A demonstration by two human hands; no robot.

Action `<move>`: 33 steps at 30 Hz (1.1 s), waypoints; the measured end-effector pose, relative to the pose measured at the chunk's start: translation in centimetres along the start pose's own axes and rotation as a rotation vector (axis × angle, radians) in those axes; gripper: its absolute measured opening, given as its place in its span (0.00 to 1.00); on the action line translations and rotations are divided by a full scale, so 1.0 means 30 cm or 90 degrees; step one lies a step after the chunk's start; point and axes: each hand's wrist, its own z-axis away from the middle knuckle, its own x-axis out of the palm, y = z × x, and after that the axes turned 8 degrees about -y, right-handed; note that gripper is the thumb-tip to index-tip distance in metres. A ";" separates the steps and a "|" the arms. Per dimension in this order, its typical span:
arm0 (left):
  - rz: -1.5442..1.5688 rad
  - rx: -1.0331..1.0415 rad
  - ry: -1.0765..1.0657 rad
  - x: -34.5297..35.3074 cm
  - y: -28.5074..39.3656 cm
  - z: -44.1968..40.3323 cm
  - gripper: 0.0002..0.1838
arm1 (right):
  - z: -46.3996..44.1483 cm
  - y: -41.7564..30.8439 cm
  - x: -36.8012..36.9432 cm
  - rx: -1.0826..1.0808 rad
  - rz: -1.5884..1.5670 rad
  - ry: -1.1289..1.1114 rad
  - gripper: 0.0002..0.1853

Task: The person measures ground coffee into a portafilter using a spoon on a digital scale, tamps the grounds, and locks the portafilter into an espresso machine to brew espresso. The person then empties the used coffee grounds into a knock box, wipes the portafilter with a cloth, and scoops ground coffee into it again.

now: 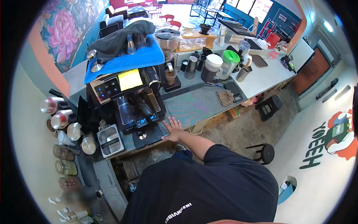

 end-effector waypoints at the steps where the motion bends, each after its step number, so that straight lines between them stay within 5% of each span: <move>1: 0.003 0.000 0.000 0.007 -0.005 -0.004 0.33 | 0.008 -0.019 0.023 0.000 -0.009 -0.006 0.68; 33: -0.029 0.008 0.026 0.017 0.019 -0.042 0.27 | -0.005 -0.002 0.034 0.016 0.034 -0.027 0.68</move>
